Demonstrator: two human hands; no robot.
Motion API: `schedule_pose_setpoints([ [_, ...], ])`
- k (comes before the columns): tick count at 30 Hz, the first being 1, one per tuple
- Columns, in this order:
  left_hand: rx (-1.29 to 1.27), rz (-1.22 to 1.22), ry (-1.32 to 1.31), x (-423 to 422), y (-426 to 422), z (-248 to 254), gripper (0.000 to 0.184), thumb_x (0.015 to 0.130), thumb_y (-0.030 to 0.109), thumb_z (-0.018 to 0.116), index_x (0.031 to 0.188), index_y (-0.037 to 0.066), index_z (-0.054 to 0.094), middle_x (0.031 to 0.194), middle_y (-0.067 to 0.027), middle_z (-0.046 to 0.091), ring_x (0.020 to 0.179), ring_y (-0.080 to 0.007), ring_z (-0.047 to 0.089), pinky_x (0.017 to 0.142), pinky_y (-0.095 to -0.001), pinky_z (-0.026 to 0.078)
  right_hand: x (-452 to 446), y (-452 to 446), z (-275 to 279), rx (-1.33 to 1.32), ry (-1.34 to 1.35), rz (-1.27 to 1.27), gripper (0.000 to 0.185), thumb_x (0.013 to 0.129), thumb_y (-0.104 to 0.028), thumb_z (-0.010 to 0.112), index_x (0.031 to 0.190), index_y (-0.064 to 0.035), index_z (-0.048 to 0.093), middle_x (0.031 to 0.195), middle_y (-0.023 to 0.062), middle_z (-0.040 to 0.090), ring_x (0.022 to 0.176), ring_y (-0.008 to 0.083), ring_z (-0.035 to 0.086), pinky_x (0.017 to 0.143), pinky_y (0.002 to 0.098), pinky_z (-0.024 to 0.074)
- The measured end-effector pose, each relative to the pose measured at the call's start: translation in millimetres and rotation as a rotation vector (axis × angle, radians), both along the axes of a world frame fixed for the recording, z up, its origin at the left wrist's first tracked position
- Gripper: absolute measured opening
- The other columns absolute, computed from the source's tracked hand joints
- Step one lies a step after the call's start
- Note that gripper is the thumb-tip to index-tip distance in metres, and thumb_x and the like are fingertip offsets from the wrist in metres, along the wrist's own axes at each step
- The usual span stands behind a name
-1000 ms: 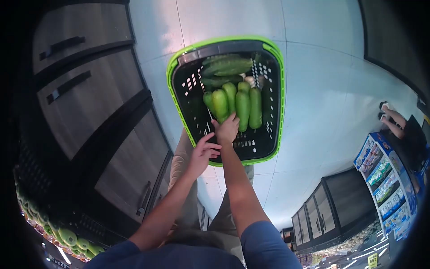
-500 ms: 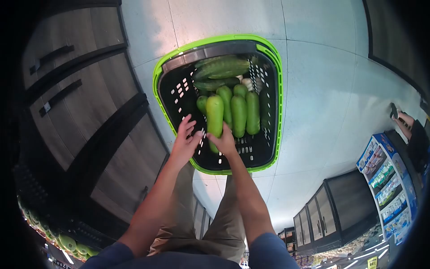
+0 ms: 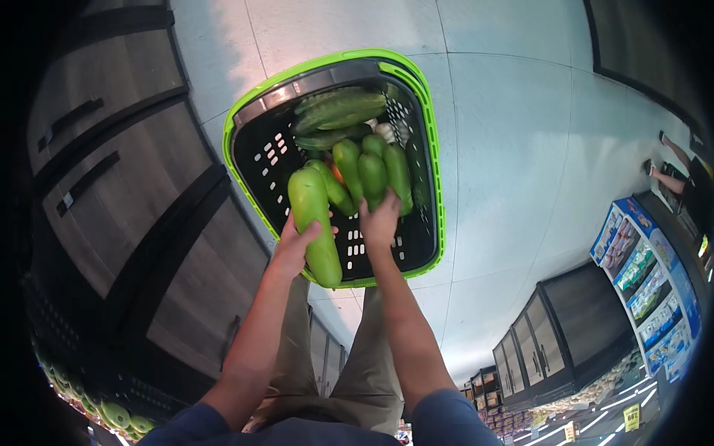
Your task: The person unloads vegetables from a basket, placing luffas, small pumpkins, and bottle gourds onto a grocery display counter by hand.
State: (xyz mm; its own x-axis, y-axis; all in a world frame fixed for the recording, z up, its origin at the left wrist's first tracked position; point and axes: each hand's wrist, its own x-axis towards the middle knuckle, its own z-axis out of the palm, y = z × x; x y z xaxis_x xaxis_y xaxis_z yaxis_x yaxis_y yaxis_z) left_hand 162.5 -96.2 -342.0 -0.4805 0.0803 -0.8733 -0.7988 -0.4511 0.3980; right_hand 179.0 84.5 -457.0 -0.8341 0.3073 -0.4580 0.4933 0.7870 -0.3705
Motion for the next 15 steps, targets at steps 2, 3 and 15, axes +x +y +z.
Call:
schedule_pose_setpoints([
  [2,0.055,0.050,-0.027,0,-2,-2,0.056,0.104,0.042,0.059,0.148,0.011,0.042,0.127,-0.0118,0.063,0.106,-0.0281,0.069,0.088,-0.0425,0.060,-1,-7,-18,0.068,-0.059,0.000,0.072,0.084,-0.024,0.083,0.139,0.0019,0.044,0.127,0.0225,0.055,0.117,0.0382,0.060,0.096,0.0445,0.0526],
  [3,0.098,0.104,-0.056,1,-5,-3,0.061,0.106,0.055,0.051,0.148,0.011,0.044,0.128,-0.0115,0.063,0.107,-0.0281,0.069,0.088,-0.0429,0.059,0,-12,-23,0.125,-0.121,0.006,0.083,0.080,-0.026,0.085,0.144,0.0005,0.039,0.133,0.0232,0.049,0.123,0.0424,0.055,0.099,0.0473,0.0512],
  [15,0.037,0.064,-0.116,4,-23,-16,0.073,0.104,0.068,0.038,0.144,0.009,0.052,0.125,-0.0103,0.065,0.107,-0.0256,0.067,0.088,-0.0424,0.058,-2,8,-33,0.085,-0.144,0.112,0.091,0.076,-0.023,0.086,0.148,0.0004,0.037,0.133,0.0233,0.048,0.121,0.0451,0.053,0.105,0.0504,0.0478],
])
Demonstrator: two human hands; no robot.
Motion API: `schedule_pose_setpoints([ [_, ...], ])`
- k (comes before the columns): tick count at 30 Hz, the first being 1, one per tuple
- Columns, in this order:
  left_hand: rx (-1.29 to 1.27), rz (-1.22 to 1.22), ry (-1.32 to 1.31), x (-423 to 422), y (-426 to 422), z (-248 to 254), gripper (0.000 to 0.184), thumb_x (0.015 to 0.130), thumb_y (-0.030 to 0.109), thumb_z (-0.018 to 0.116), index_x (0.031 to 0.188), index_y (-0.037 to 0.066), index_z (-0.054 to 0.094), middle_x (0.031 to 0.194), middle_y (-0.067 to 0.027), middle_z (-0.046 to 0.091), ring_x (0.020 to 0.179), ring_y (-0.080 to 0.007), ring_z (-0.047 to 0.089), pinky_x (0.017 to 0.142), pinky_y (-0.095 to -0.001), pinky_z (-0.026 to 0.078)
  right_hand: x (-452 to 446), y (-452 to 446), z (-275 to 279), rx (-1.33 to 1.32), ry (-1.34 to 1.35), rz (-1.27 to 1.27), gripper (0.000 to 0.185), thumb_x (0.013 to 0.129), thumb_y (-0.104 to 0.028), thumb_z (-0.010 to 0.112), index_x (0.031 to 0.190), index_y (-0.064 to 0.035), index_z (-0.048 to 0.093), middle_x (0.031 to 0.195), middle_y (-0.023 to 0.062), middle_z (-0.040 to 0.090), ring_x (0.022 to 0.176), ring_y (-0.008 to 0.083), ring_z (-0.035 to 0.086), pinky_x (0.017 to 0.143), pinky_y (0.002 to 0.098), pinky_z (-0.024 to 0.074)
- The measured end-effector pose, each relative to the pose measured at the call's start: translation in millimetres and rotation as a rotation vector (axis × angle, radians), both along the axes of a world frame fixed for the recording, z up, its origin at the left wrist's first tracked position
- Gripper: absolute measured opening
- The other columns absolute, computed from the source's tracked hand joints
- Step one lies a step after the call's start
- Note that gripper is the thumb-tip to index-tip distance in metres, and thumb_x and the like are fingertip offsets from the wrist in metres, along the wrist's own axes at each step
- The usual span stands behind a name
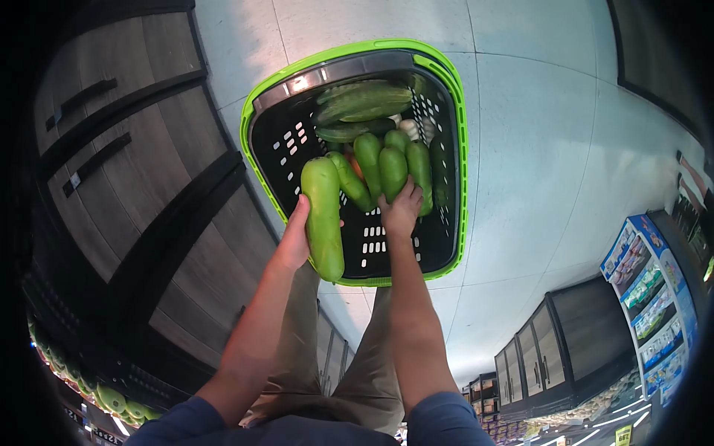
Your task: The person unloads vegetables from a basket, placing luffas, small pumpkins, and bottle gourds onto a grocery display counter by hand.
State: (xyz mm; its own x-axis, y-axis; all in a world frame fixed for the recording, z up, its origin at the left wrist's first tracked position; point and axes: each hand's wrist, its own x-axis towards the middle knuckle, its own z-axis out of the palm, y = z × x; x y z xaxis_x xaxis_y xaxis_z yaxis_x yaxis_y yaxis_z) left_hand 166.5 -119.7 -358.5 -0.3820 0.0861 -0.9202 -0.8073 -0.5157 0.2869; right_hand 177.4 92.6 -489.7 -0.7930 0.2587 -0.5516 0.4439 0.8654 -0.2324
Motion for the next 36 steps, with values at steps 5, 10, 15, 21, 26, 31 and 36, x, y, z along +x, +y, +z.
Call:
schedule_pose_setpoints([
  [5,0.026,0.048,0.010,2,-8,-11,0.067,0.106,0.064,0.040,0.143,0.010,0.051,0.122,-0.0092,0.066,0.108,-0.0241,0.067,0.093,-0.0412,0.056,-4,47,14,-0.584,-0.106,-0.004,0.090,0.076,-0.022,0.084,0.149,0.0044,0.039,0.140,0.0271,0.048,0.131,0.0402,0.050,0.113,0.0474,0.0424],
  [10,0.034,0.047,0.074,3,-11,1,0.066,0.107,0.062,0.039,0.147,0.010,0.046,0.125,-0.0092,0.064,0.112,-0.0242,0.066,0.096,-0.0413,0.054,-27,55,61,-1.196,-0.401,-0.558,0.076,0.084,-0.022,0.079,0.148,0.0018,0.045,0.127,0.0145,0.064,0.117,0.0229,0.063,0.102,0.0365,0.0510],
  [15,0.099,0.032,0.120,-3,-11,6,0.075,0.105,0.067,0.036,0.152,0.009,0.040,0.132,-0.0096,0.062,0.116,-0.0258,0.064,0.100,-0.0430,0.052,-15,71,78,-1.691,-0.662,-0.952,0.065,0.088,-0.030,0.067,0.142,0.0019,0.049,0.121,0.0129,0.065,0.106,0.0229,0.067,0.092,0.0386,0.0577],
  [21,0.255,0.107,0.083,-11,6,4,0.095,0.100,0.078,0.032,0.162,0.007,0.024,0.163,-0.0114,0.036,0.151,-0.0259,0.032,0.122,-0.0448,0.029,-55,5,185,-1.205,-0.263,-0.375,0.073,0.078,-0.013,0.074,0.144,0.0012,0.046,0.126,0.0140,0.059,0.111,0.0246,0.062,0.097,0.0371,0.0529],
  [26,0.289,0.211,-0.132,29,13,-32,0.067,0.103,0.064,0.047,0.138,0.008,0.057,0.126,-0.0088,0.068,0.112,-0.0242,0.067,0.096,-0.0411,0.056,-38,-45,229,-0.670,-0.031,0.003,0.087,0.070,-0.019,0.085,0.145,0.0011,0.046,0.123,0.0212,0.055,0.112,0.0384,0.058,0.096,0.0441,0.0518],
  [31,0.392,0.425,-0.117,68,6,-47,0.047,0.102,0.047,0.056,0.126,0.007,0.064,0.113,-0.0109,0.071,0.099,-0.0251,0.070,0.087,-0.0394,0.060,-12,-64,232,-0.456,0.105,0.156,0.087,0.072,-0.021,0.087,0.144,0.0039,0.046,0.124,0.0225,0.055,0.113,0.0409,0.058,0.097,0.0460,0.0508],
  [36,0.345,0.415,0.038,83,7,-52,0.054,0.100,0.051,0.058,0.130,0.005,0.059,0.119,-0.0137,0.067,0.107,-0.0300,0.064,0.093,-0.0474,0.055,-8,-23,207,-0.631,0.195,0.132,0.068,0.081,-0.015,0.082,0.138,0.0049,0.052,0.120,0.0223,0.055,0.106,0.0384,0.058,0.091,0.0436,0.0511],
])
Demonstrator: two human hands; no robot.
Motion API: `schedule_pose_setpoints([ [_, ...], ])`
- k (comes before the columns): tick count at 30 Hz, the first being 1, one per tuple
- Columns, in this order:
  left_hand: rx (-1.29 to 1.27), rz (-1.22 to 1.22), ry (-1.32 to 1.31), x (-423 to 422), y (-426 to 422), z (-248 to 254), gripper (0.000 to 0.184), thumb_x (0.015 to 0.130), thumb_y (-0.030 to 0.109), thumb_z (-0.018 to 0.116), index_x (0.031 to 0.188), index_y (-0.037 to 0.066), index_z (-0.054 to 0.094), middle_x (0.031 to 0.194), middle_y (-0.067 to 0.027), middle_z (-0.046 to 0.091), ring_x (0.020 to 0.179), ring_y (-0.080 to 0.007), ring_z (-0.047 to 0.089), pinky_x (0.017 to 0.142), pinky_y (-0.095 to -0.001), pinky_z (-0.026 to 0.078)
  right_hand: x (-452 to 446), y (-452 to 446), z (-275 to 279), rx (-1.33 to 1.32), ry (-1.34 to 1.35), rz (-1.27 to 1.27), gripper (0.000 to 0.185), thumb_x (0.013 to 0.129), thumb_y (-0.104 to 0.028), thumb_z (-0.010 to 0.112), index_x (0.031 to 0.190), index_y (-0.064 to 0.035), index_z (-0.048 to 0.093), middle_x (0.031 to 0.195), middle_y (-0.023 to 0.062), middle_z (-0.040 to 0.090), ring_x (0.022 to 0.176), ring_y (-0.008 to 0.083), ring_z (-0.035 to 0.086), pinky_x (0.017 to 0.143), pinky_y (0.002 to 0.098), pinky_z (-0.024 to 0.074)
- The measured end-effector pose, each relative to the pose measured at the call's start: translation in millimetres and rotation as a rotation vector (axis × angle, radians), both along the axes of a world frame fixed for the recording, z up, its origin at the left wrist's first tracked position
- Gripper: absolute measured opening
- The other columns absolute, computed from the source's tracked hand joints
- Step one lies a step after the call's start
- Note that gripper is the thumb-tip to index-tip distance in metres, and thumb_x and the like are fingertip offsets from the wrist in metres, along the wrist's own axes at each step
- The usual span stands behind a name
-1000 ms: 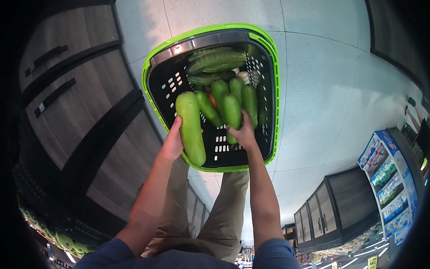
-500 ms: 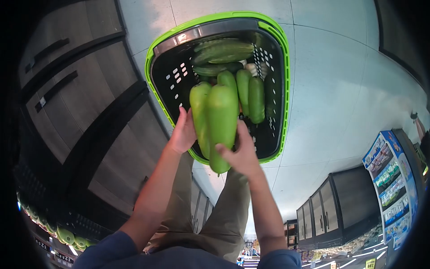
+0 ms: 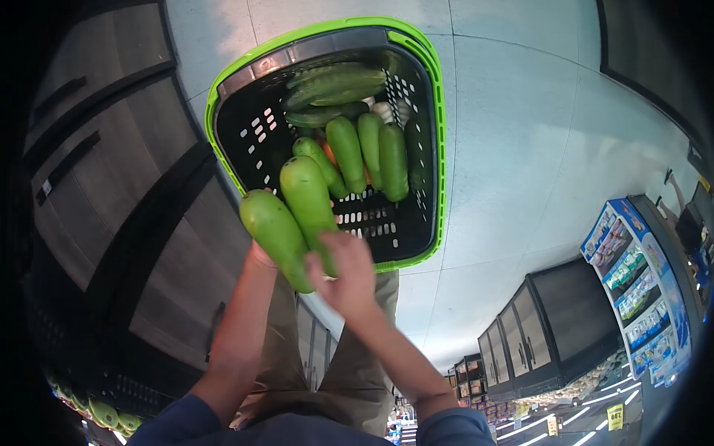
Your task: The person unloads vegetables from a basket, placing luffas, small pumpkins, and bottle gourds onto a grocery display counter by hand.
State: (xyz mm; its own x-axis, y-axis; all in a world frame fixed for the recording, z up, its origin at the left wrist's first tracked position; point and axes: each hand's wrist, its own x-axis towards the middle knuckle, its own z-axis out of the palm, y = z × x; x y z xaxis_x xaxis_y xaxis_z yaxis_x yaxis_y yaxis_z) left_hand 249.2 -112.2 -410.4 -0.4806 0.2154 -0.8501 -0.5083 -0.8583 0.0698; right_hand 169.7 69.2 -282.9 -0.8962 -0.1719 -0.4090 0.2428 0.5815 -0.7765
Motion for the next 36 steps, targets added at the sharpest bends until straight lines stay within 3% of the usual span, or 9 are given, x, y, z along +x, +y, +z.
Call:
schedule_pose_setpoints([
  [1,0.067,0.011,-0.018,1,-1,2,0.058,0.099,0.053,0.058,0.133,0.005,0.056,0.123,-0.0150,0.064,0.112,-0.0320,0.061,0.096,-0.0499,0.053,0,12,-20,-0.084,0.029,-0.155,0.061,0.083,-0.014,0.080,0.135,0.0047,0.053,0.119,0.0223,0.055,0.105,0.0380,0.058,0.091,0.0429,0.0509],
  [3,0.192,0.035,-0.046,-3,-5,11,0.068,0.098,0.056,0.059,0.141,0.005,0.050,0.132,-0.0176,0.058,0.121,-0.0360,0.055,0.102,-0.0547,0.049,-23,19,-63,0.071,-0.201,-0.548,0.052,0.088,-0.013,0.072,0.132,0.0075,0.054,0.122,0.0252,0.055,0.111,0.0406,0.058,0.098,0.0463,0.0495],
  [5,0.322,0.049,-0.054,-21,-9,18,0.077,0.097,0.060,0.059,0.148,0.004,0.044,0.141,-0.0202,0.053,0.131,-0.0401,0.049,0.108,-0.0595,0.044,-8,34,-140,0.466,-0.015,-0.300,0.058,0.088,-0.014,0.070,0.138,0.0076,0.048,0.128,0.0291,0.054,0.118,0.0444,0.055,0.103,0.0496,0.0464],
  [7,0.443,0.057,-0.071,-39,-20,29,0.088,0.095,0.064,0.060,0.155,0.004,0.037,0.150,-0.0228,0.047,0.141,-0.0441,0.043,0.113,-0.0643,0.039,10,38,-190,0.574,-0.002,-0.276,0.065,0.087,-0.015,0.071,0.141,0.0073,0.044,0.131,0.0306,0.052,0.121,0.0459,0.053,0.105,0.0508,0.0446],
  [10,0.475,0.073,-0.109,-29,-38,41,0.093,0.095,0.066,0.060,0.159,0.004,0.034,0.154,-0.0240,0.045,0.145,-0.0461,0.039,0.116,-0.0667,0.037,18,33,-214,0.712,-0.037,-0.252,0.077,0.085,-0.018,0.073,0.148,0.0064,0.036,0.137,0.0310,0.049,0.124,0.0477,0.051,0.107,0.0521,0.0421],
  [12,0.460,0.074,-0.128,-18,-43,40,0.093,0.095,0.066,0.060,0.159,0.004,0.034,0.154,-0.0239,0.045,0.145,-0.0462,0.039,0.117,-0.0667,0.037,17,33,-220,0.770,-0.106,-0.275,0.087,0.084,-0.023,0.077,0.154,0.0029,0.031,0.139,0.0280,0.046,0.124,0.0462,0.050,0.109,0.0520,0.0406],
  [22,0.422,0.075,-0.174,3,-45,33,0.092,0.095,0.065,0.060,0.159,0.005,0.034,0.154,-0.0230,0.046,0.146,-0.0463,0.039,0.117,-0.0664,0.035,38,57,-229,0.799,-0.003,-0.091,0.091,0.081,-0.028,0.082,0.156,-0.0038,0.035,0.132,0.0259,0.049,0.121,0.0440,0.050,0.106,0.0503,0.0413],
  [31,0.486,0.089,-0.086,-1,-42,43,0.086,0.099,0.063,0.056,0.159,0.005,0.035,0.153,-0.0221,0.049,0.143,-0.0470,0.042,0.117,-0.0660,0.036,35,36,-222,0.655,0.017,-0.320,0.090,0.083,-0.027,0.081,0.156,-0.0039,0.032,0.142,0.0268,0.042,0.131,0.0452,0.042,0.109,0.0545,0.0367],
  [36,0.382,0.058,-0.016,2,-41,51,0.081,0.101,0.057,0.056,0.158,0.004,0.035,0.153,-0.0227,0.048,0.142,-0.0483,0.042,0.117,-0.0654,0.037,36,54,-223,0.801,-0.114,-0.057,0.096,0.082,-0.028,0.080,0.159,-0.0051,0.027,0.143,0.0289,0.044,0.129,0.0467,0.047,0.107,0.0553,0.0381],
])
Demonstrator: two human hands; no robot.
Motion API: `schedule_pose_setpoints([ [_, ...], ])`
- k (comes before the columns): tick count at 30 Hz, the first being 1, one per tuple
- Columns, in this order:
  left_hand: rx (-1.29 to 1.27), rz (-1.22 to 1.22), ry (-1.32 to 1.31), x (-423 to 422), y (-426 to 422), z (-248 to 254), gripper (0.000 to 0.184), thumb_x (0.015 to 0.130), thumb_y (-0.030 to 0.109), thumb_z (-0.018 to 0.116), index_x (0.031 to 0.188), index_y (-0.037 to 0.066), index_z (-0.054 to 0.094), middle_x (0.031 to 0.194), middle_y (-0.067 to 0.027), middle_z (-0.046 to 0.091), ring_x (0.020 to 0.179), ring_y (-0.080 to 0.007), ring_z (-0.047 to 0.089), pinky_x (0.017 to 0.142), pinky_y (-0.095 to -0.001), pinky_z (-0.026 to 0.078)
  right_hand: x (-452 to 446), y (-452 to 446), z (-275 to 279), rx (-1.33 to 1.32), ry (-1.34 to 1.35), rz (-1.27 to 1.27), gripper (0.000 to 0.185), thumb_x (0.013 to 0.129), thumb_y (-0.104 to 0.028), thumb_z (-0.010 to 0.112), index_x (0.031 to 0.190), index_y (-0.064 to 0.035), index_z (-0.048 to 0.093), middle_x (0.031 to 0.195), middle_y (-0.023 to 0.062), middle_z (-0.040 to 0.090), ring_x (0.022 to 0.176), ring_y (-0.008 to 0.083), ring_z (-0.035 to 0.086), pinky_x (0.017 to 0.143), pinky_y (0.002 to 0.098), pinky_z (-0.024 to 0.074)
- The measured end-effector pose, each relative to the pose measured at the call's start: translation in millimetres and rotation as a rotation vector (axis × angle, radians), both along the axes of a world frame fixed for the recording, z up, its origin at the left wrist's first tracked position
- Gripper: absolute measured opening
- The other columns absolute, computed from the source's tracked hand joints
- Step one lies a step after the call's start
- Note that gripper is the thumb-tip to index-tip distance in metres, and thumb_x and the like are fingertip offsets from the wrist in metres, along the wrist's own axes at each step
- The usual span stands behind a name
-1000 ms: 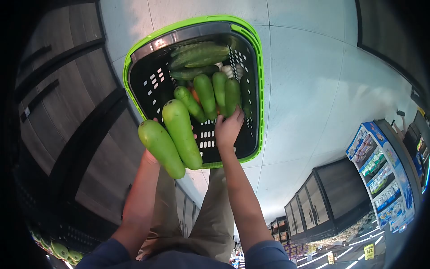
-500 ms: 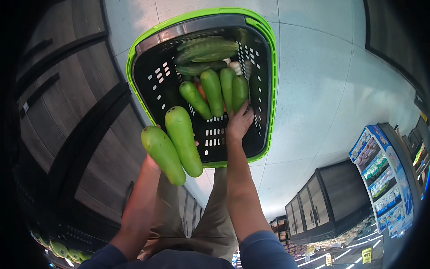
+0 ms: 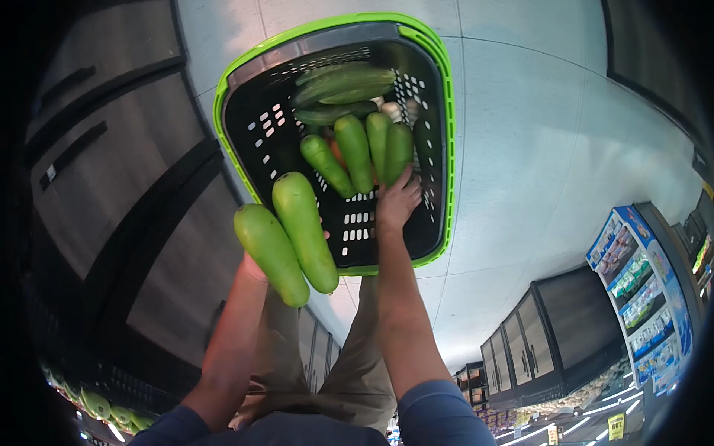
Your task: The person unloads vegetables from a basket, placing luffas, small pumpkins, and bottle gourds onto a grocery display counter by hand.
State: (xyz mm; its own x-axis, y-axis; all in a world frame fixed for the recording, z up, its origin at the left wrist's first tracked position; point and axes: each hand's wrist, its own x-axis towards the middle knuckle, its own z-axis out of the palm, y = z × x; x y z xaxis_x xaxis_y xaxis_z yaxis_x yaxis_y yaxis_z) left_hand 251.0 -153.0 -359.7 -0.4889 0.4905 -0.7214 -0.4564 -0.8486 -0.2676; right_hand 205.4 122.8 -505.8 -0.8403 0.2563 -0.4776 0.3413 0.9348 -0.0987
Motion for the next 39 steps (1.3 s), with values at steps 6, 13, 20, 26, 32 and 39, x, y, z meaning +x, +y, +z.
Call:
schedule_pose_setpoints([
  [6,0.095,0.089,-0.015,-28,8,29,0.072,0.101,0.046,0.059,0.155,0.002,0.041,0.151,-0.0237,0.050,0.141,-0.0497,0.044,0.117,-0.0652,0.037,-23,-6,37,-0.192,-0.116,-0.133,0.090,0.084,-0.022,0.077,0.158,-0.0003,0.029,0.142,0.0273,0.050,0.125,0.0403,0.054,0.105,0.0515,0.0429],
  [13,0.095,0.165,0.063,-62,0,93,0.073,0.098,0.047,0.062,0.154,0.003,0.044,0.152,-0.0234,0.050,0.141,-0.0487,0.044,0.116,-0.0655,0.037,-25,-1,182,-1.318,-0.229,-1.048,0.063,0.098,-0.006,0.053,0.158,-0.0008,0.033,0.143,0.0155,0.055,0.128,0.0229,0.056,0.106,0.0348,0.0471],
  [20,0.019,0.168,0.047,-70,-8,153,0.060,0.102,0.048,0.055,0.143,0.004,0.057,0.138,-0.0190,0.063,0.126,-0.0375,0.059,0.108,-0.0531,0.048,-41,-46,443,-1.369,-0.133,-0.337,0.088,0.086,-0.012,0.069,0.161,0.0037,0.024,0.159,0.0195,0.039,0.147,0.0283,0.039,0.121,0.0403,0.0305],
  [26,0.081,0.103,0.221,-99,-5,287,0.058,0.104,0.051,0.052,0.137,0.005,0.062,0.131,-0.0149,0.069,0.116,-0.0291,0.068,0.100,-0.0463,0.056,-59,-87,575,-1.351,-0.066,-0.146,0.088,0.087,-0.014,0.070,0.160,0.0047,0.025,0.157,0.0198,0.041,0.146,0.0294,0.041,0.120,0.0409,0.0323],
  [32,0.232,0.151,0.397,-105,-19,383,0.064,0.102,0.053,0.052,0.145,0.007,0.055,0.141,-0.0200,0.061,0.125,-0.0382,0.061,0.108,-0.0541,0.049,-58,-102,694,-1.121,0.092,0.226,0.087,0.087,-0.016,0.072,0.159,0.0037,0.029,0.149,0.0184,0.048,0.137,0.0290,0.048,0.113,0.0401,0.0404],
  [39,0.338,0.223,0.653,-81,-25,494,0.066,0.101,0.049,0.056,0.152,0.008,0.048,0.151,-0.0235,0.051,0.136,-0.0383,0.053,0.115,-0.0546,0.044,-33,-94,772,-1.148,0.134,0.377,0.076,0.088,-0.015,0.071,0.156,0.0008,0.040,0.145,0.0163,0.050,0.126,0.0267,0.054,0.104,0.0387,0.0456],
])
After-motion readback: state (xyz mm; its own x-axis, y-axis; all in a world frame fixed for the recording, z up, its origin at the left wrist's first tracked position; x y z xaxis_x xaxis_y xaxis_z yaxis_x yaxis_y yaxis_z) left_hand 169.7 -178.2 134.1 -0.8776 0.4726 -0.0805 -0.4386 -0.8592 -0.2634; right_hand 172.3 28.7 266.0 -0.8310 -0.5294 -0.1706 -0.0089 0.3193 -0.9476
